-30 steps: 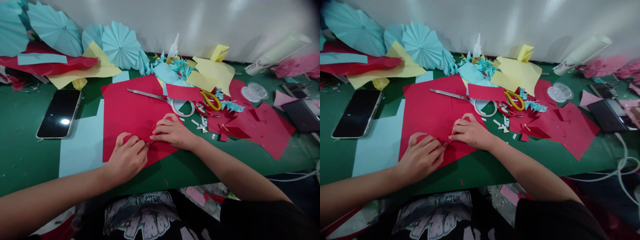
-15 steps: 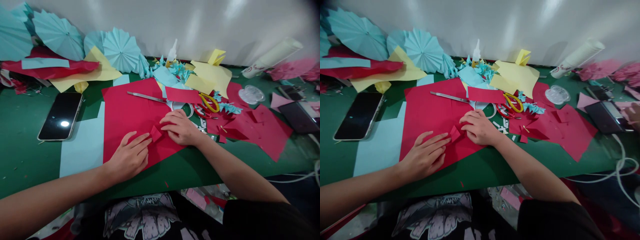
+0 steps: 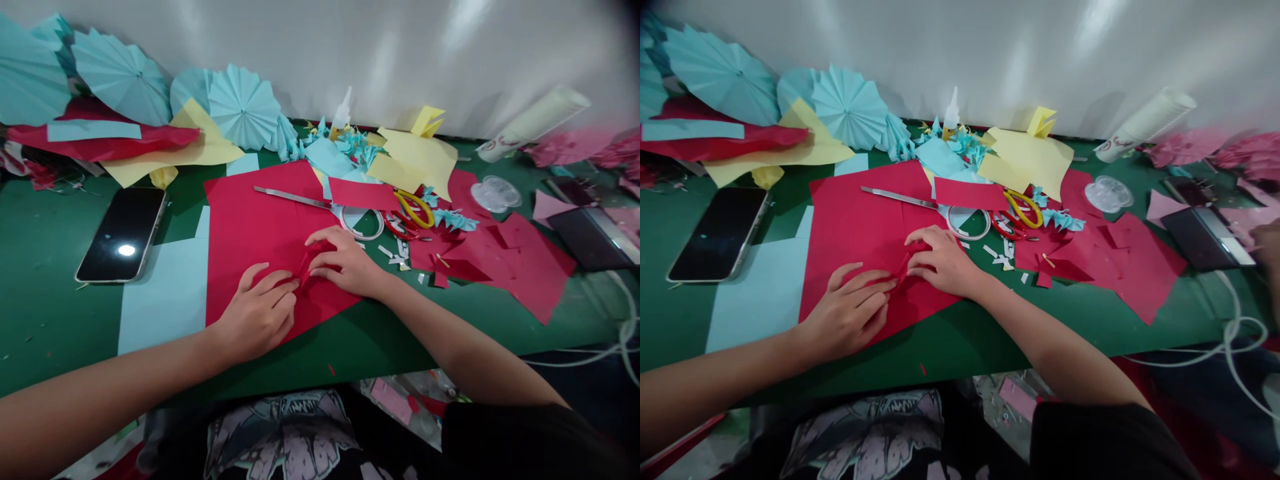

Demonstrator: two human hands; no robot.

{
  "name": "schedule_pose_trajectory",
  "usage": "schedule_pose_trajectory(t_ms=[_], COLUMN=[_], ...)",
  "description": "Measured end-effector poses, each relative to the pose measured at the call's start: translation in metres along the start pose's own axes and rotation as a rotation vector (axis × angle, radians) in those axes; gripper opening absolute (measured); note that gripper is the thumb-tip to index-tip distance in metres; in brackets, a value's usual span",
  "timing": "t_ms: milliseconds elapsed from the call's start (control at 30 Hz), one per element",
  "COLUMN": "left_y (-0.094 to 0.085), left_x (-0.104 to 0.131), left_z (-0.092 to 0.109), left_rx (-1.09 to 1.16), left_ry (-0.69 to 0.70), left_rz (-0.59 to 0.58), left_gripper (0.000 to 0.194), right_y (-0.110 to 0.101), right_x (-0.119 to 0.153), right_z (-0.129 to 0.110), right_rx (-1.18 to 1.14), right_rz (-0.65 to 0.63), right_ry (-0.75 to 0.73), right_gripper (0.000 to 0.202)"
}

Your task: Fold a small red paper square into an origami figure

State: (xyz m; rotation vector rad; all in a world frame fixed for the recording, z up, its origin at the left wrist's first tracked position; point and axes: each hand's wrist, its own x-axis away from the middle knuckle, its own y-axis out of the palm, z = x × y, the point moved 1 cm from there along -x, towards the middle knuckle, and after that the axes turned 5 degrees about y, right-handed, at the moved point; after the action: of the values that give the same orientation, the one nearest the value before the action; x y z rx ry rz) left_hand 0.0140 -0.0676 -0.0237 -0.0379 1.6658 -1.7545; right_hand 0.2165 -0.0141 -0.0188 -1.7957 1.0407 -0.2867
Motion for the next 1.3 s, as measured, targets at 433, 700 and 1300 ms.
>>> schedule_pose_trajectory(t_ms=[433,700,1300], left_y=[-0.003,-0.001,0.003], left_x=[0.002,0.003,0.012], left_z=[0.004,0.009,0.017], left_rx=[-0.069,-0.082,-0.278], left_ry=[-0.038,-0.078,0.079], left_rz=[0.035,-0.031,-0.057], left_gripper=[0.023,0.023,0.025], right_y=[0.013,0.016,0.017], right_x=[-0.004,-0.006,-0.006], right_z=[-0.008,-0.011,-0.014], right_rx=[-0.080,-0.042,0.014], right_rz=[0.009,0.011,0.015], right_ry=[0.310,0.361,0.421], right_gripper=[0.018,0.017,0.017])
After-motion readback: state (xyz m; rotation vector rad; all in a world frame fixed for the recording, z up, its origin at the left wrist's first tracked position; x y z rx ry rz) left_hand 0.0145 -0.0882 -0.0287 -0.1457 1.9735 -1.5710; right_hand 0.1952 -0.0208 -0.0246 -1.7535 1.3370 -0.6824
